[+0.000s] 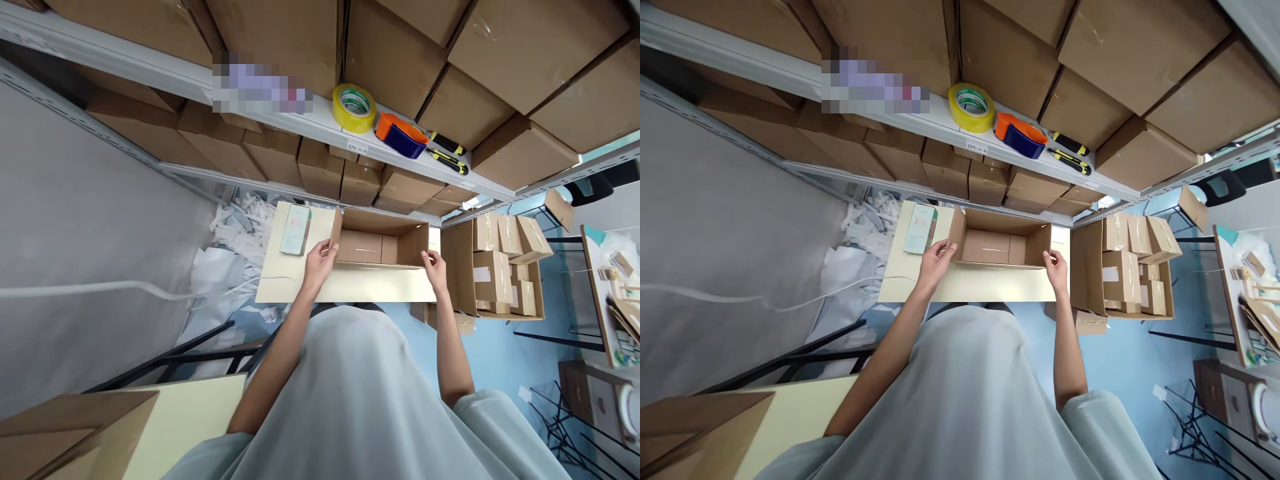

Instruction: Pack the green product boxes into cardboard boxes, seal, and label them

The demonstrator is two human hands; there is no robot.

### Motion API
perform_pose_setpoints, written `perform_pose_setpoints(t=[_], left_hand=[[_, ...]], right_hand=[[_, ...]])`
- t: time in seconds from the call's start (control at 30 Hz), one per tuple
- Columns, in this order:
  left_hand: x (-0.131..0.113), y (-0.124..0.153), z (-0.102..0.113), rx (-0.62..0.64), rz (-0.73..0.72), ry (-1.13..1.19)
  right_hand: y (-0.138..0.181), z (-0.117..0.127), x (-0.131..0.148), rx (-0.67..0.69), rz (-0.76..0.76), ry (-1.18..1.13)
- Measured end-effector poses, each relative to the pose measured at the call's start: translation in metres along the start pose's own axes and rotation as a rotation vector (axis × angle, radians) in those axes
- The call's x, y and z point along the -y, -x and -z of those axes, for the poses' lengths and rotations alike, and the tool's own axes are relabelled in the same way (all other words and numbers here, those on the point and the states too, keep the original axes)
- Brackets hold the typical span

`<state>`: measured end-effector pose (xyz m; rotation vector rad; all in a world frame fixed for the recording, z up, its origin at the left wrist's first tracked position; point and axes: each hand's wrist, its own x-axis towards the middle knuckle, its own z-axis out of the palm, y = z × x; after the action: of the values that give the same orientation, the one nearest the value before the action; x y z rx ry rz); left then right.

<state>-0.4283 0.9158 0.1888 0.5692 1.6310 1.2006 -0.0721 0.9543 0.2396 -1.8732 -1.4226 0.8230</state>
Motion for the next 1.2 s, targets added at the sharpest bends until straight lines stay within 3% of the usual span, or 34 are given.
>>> perform_pose_setpoints(t=[0.17,0.33,0.47,0.63,0.77,0.9,1.07,1.2], left_hand=[[-0.009,0.013,0.019,-0.004,0.024,0.061],[-0.009,0.049,0.062,-0.127,-0.001,0.136],[0.001,0.116,0.1,-0.353,0.016,0.205],[0.025,0.236,0.14,-0.732,0.069,0.239],[0.057,0.328,0.162,-0.988,0.082,0.27],[0.097,0.398,0.183,-1.216,0.061,0.307],[0.151,0.454,0.221,-1.475,0.063,0.371],[0.19,0.489,0.259,-1.579,0.075,0.468]], right_hand=[[0.011,0.009,0.025,-0.069,0.038,0.091],[0.02,0.012,0.065,0.061,0.172,0.1],[0.019,-0.008,0.095,0.252,0.293,0.082],[0.037,-0.064,0.12,0.565,0.433,0.005],[0.091,-0.119,0.133,0.854,0.507,-0.051],[0.165,-0.168,0.143,1.064,0.587,-0.104],[0.261,-0.227,0.15,1.287,0.714,-0.12],[0.333,-0.27,0.151,1.377,0.766,-0.084]])
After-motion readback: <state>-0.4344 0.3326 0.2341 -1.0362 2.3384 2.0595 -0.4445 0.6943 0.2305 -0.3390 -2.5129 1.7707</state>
